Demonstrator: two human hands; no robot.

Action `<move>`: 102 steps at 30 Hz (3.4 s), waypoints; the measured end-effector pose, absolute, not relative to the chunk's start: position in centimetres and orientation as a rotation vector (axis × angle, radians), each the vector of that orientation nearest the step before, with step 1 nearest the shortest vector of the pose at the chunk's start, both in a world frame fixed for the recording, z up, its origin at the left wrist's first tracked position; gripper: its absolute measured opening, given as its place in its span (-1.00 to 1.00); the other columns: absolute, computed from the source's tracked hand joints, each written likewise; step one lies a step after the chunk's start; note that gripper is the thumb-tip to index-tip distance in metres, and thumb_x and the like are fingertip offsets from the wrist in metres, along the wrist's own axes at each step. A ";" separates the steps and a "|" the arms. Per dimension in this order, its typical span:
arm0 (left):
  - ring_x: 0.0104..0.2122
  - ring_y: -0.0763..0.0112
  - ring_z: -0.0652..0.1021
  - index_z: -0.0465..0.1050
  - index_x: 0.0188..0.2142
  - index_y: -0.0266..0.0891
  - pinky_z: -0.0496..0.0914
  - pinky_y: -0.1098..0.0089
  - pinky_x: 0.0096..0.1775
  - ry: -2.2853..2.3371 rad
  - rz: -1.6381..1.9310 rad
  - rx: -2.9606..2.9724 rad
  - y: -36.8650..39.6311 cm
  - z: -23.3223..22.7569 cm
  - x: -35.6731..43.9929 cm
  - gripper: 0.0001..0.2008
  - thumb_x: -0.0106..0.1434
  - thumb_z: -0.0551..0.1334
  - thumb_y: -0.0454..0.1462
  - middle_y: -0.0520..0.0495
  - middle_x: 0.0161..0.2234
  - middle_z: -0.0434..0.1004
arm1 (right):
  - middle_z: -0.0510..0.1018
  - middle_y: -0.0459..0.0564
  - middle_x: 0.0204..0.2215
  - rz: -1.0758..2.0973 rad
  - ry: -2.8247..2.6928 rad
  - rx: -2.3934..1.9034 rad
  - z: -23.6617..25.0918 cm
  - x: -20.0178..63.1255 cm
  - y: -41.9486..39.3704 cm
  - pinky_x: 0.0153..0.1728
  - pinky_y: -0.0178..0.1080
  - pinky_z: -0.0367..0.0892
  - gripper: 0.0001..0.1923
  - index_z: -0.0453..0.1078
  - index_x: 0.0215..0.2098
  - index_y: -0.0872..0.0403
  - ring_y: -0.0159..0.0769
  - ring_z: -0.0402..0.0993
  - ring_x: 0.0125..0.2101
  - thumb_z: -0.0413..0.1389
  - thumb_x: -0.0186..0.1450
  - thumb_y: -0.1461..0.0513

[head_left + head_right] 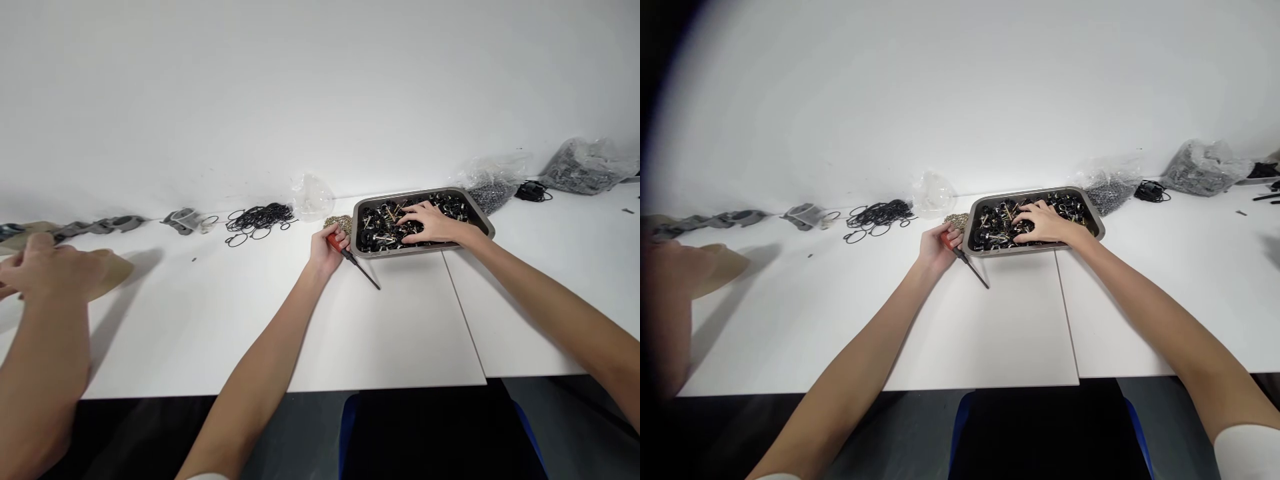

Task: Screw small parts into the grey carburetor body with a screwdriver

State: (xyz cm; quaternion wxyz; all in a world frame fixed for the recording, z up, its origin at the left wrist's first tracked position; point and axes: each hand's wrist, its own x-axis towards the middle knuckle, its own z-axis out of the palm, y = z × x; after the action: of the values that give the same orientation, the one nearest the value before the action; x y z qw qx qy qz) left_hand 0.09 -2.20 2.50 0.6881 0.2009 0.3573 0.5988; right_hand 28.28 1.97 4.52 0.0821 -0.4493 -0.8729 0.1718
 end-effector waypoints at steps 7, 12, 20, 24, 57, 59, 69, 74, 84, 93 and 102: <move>-0.71 0.53 0.22 0.14 -0.53 -0.20 0.26 0.47 -0.61 0.800 1.327 0.464 -2.2 2.4 0.1 -0.69 0.35 0.09 -0.38 0.11 -0.66 0.08 | 0.40 0.09 0.25 0.468 -2.512 -1.378 4.2 27.9 1.8 0.33 0.34 0.05 -0.55 0.54 0.04 -0.05 0.24 0.10 0.32 0.17 0.25 -0.02; -0.71 0.53 0.22 0.15 -0.52 -0.19 0.27 0.47 -0.62 0.809 1.316 0.471 -2.1 2.3 0.0 -0.72 0.31 0.15 -0.37 0.12 -0.65 0.09 | 0.45 0.06 0.14 0.467 -2.484 -1.389 4.0 27.4 2.0 0.27 0.29 0.10 -0.67 0.54 -0.08 -0.04 0.21 0.17 0.22 0.19 0.21 0.08; -0.71 0.52 0.22 0.16 -0.52 -0.20 0.29 0.46 -0.62 0.795 1.333 0.453 -1.9 2.2 0.0 -0.73 0.31 0.13 -0.38 0.11 -0.66 0.10 | 0.42 0.08 0.14 0.537 -2.435 -1.393 4.2 27.4 2.1 0.23 0.23 0.14 -0.67 0.52 -0.05 -0.01 0.19 0.13 0.20 0.19 0.22 0.12; -0.71 0.53 0.23 0.17 -0.52 -0.20 0.30 0.46 -0.62 0.786 1.336 0.457 -2.0 2.3 0.0 -0.73 0.31 0.13 -0.38 0.11 -0.66 0.10 | 0.43 0.08 0.11 0.528 -2.420 -1.390 4.3 27.3 2.0 0.23 0.22 0.15 -0.70 0.52 -0.08 0.01 0.18 0.15 0.19 0.18 0.21 0.15; -0.72 0.53 0.23 0.17 -0.52 -0.19 0.29 0.47 -0.64 0.821 1.343 0.442 -2.0 2.5 0.1 -0.74 0.30 0.14 -0.39 0.09 -0.66 0.12 | 0.43 0.10 0.03 0.440 -2.382 -1.409 3.6 27.5 2.8 0.20 0.20 0.19 -0.83 0.42 -0.17 0.03 0.16 0.22 0.12 0.10 0.25 0.23; -0.72 0.53 0.23 0.17 -0.52 -0.19 0.28 0.48 -0.65 0.820 1.344 0.442 -2.0 2.5 0.1 -0.73 0.31 0.12 -0.39 0.09 -0.66 0.12 | 0.44 0.10 0.02 0.450 -2.374 -1.413 3.6 27.5 2.8 0.21 0.18 0.19 -0.82 0.41 -0.16 0.02 0.16 0.21 0.13 0.09 0.26 0.24; -0.71 0.52 0.25 0.18 -0.53 -0.20 0.28 0.48 -0.63 0.807 1.340 0.449 -1.9 2.3 -0.1 -0.73 0.30 0.13 -0.39 0.08 -0.67 0.14 | 0.51 0.09 0.01 0.432 -2.370 -1.331 3.4 27.9 3.2 0.28 0.17 0.12 -0.80 0.43 -0.15 0.01 0.08 0.33 0.12 0.04 0.28 0.28; -0.72 0.53 0.24 0.19 -0.54 -0.21 0.29 0.48 -0.63 0.819 1.342 0.463 -2.0 2.5 0.1 -0.71 0.34 0.07 -0.39 0.08 -0.67 0.13 | 0.53 0.06 0.02 0.400 -2.327 -1.278 2.8 28.1 3.9 0.36 0.15 0.03 -0.80 0.44 -0.13 0.00 -0.03 0.43 0.10 0.05 0.30 0.27; -0.71 0.54 0.24 0.19 -0.54 -0.22 0.29 0.48 -0.63 0.836 1.330 0.467 -2.1 2.6 0.1 -0.70 0.36 0.05 -0.38 0.09 -0.65 0.12 | 0.61 0.04 -0.05 0.440 -2.150 -1.170 1.9 28.3 4.6 0.22 0.10 0.25 -0.81 0.51 -0.19 0.01 -0.03 0.49 0.05 0.13 0.26 0.33; -0.71 0.54 0.23 0.18 -0.54 -0.22 0.28 0.49 -0.63 0.831 1.335 0.474 -2.1 2.6 0.1 -0.71 0.34 0.06 -0.39 0.09 -0.65 0.12 | 0.64 0.06 -0.07 0.543 -1.894 -1.222 4.0 27.6 3.3 0.22 0.02 0.26 -0.89 0.56 -0.23 0.05 -0.07 0.51 0.05 0.19 0.30 0.30; -0.71 0.53 0.23 0.18 -0.54 -0.22 0.28 0.48 -0.65 0.840 1.329 0.466 -2.1 2.7 0.2 -0.70 0.35 0.05 -0.38 0.08 -0.67 0.12 | 0.62 0.05 -0.18 1.044 -1.484 -1.199 4.6 27.9 3.2 -0.10 -0.20 0.43 -0.93 0.54 -0.33 0.07 -0.23 0.51 -0.12 0.27 0.26 0.23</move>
State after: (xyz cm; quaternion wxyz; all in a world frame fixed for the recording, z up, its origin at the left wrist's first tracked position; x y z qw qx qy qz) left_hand 0.17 -2.15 2.65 0.6824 0.2079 0.3743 0.5925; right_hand 27.89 3.19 4.55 0.4647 -0.4882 -0.6043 0.4249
